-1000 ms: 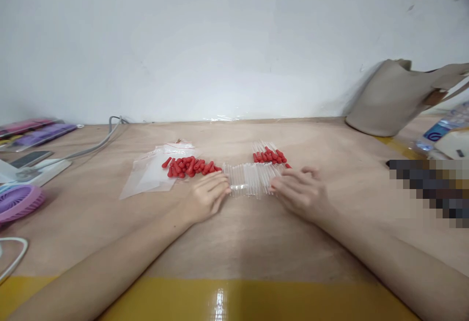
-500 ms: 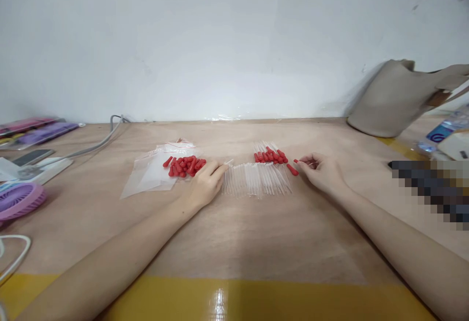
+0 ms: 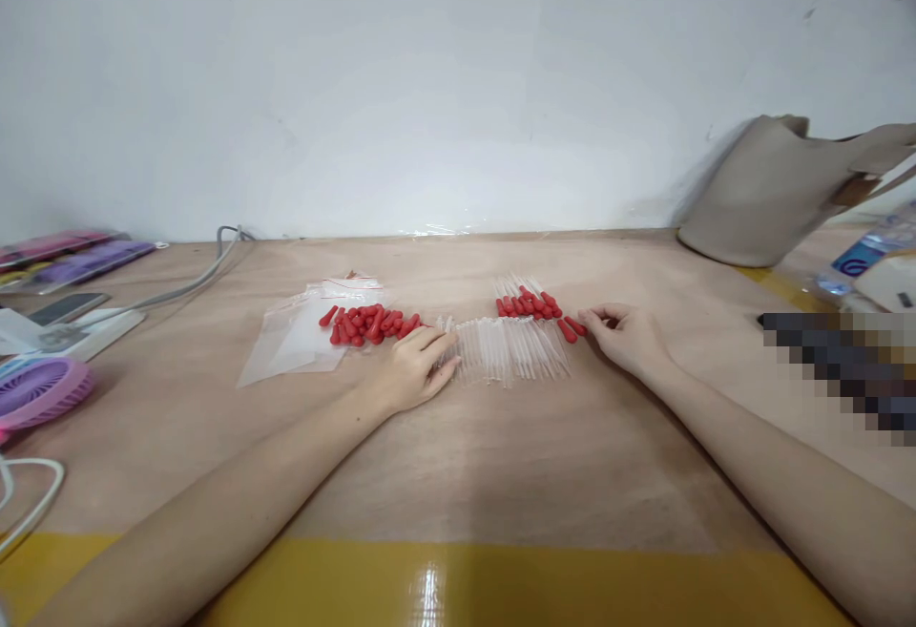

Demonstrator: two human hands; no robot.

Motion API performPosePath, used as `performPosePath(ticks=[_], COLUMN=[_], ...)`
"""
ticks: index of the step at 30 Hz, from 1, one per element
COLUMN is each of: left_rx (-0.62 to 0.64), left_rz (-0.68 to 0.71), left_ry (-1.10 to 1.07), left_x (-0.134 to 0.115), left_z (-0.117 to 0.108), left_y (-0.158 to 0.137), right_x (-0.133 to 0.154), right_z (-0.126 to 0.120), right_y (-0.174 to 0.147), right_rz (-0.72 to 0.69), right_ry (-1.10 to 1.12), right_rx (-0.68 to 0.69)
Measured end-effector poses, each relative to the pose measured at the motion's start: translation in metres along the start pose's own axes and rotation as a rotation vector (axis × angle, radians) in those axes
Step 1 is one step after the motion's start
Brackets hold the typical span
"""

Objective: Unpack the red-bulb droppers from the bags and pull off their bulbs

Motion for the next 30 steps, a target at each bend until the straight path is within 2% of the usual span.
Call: performPosePath(ticks=[11,15,18,23,30], left_rx=[0.113,0.102,0.101,0.105,0.103], left_rz=[-0.076,-0.079,-0.089,-0.080,-0.057], left_ry=[-0.029,-0.023,-0.017,-0.021,-0.009], left_x=[0.004,0.004,0.005,0.004,0.002], left_z=[0.000,-0.002,-0.002,-0.002,-0.003], left_y=[0.001,0.002,0.002,0.002,0.003], right_x=[0.027,0.051,0.072,0.090,0.094], right_z=[-0.007,-0.008,0.000,0.021,0.036], right_y=[0.002,0.013,0.025,0.041,0.050], right_rz=[-0.148,-0.264,-0.326,-0.299,-0.259], right_ry=[0.027,-0.024,-0.126,-0.332,-0.383], right_rx=[-0.117,-0.146,-0.117,-0.078,-0.055])
Point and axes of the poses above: each hand's wrist, its own y-axis towards the middle knuckle, its own z-axis out of the palm, x = y × z, the point moved 9 cm from there along y, towards the middle knuckle, and after that the axes turned 9 degrees about -z, right-handed, at the moved point
